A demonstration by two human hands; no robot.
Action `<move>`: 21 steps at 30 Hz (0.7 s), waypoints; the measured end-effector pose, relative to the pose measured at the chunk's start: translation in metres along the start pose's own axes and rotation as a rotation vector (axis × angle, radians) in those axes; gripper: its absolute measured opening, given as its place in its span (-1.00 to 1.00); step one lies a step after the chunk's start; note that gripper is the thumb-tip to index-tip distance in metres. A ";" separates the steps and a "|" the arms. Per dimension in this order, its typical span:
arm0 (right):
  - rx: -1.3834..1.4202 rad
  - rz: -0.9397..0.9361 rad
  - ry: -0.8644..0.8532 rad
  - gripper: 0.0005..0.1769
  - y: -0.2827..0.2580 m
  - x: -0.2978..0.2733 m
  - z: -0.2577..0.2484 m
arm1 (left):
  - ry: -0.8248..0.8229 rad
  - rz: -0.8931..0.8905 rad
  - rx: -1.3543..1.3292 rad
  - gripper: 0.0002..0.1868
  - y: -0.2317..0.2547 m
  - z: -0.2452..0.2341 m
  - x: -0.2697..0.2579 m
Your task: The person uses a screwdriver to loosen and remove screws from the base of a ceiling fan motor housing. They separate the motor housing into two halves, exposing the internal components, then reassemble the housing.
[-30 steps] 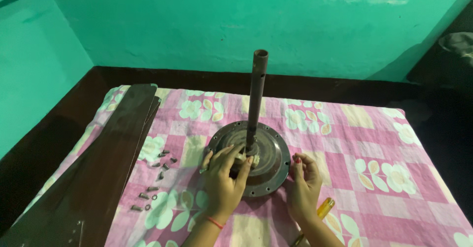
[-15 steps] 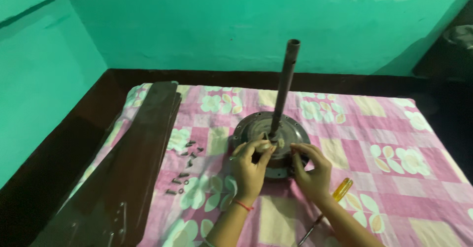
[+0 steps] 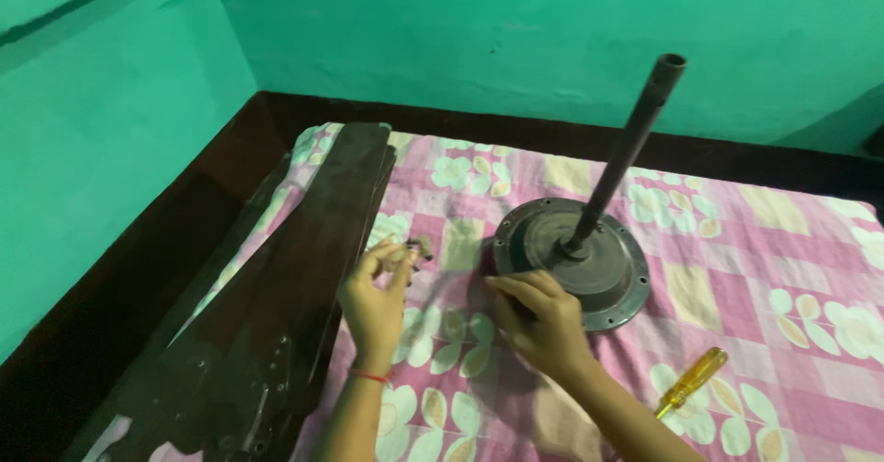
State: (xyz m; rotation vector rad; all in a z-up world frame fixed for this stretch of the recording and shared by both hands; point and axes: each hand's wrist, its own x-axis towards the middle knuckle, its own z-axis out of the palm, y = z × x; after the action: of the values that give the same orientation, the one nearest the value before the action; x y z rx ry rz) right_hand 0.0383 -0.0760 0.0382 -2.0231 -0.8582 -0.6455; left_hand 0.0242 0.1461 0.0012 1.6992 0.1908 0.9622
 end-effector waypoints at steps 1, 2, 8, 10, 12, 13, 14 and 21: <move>0.038 0.021 -0.013 -0.75 -0.003 0.004 0.011 | 0.014 -0.017 -0.012 -0.82 -0.004 -0.007 0.004; 0.076 0.043 -0.027 -0.76 -0.005 0.006 0.023 | -0.017 -0.059 0.090 -0.80 -0.007 -0.014 0.006; 0.205 0.314 -0.137 -0.80 -0.002 0.027 0.091 | -0.085 -0.279 0.430 -0.79 -0.003 -0.040 0.013; 0.221 0.356 -0.186 -0.79 0.000 0.031 0.107 | -0.067 -0.275 0.456 -0.77 0.001 -0.046 0.016; 0.247 0.352 -0.225 -0.78 0.002 0.035 0.117 | -0.114 -0.281 0.600 -0.80 0.005 -0.048 0.017; 0.266 0.328 -0.240 -0.78 0.003 0.037 0.120 | -0.139 -0.284 0.671 -0.80 0.006 -0.049 0.017; 0.285 0.302 -0.256 -0.77 0.003 0.040 0.123 | -0.158 -0.291 0.701 -0.80 0.007 -0.050 0.017; 0.172 0.229 -0.372 -0.76 -0.004 0.054 0.139 | -0.202 -0.181 0.891 -0.72 0.012 -0.061 0.017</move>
State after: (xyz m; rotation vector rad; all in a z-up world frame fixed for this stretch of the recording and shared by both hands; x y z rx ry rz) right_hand 0.0882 0.0609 0.0045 -2.0729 -0.8423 -0.0627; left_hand -0.0099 0.1963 0.0231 2.5145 0.7037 0.5801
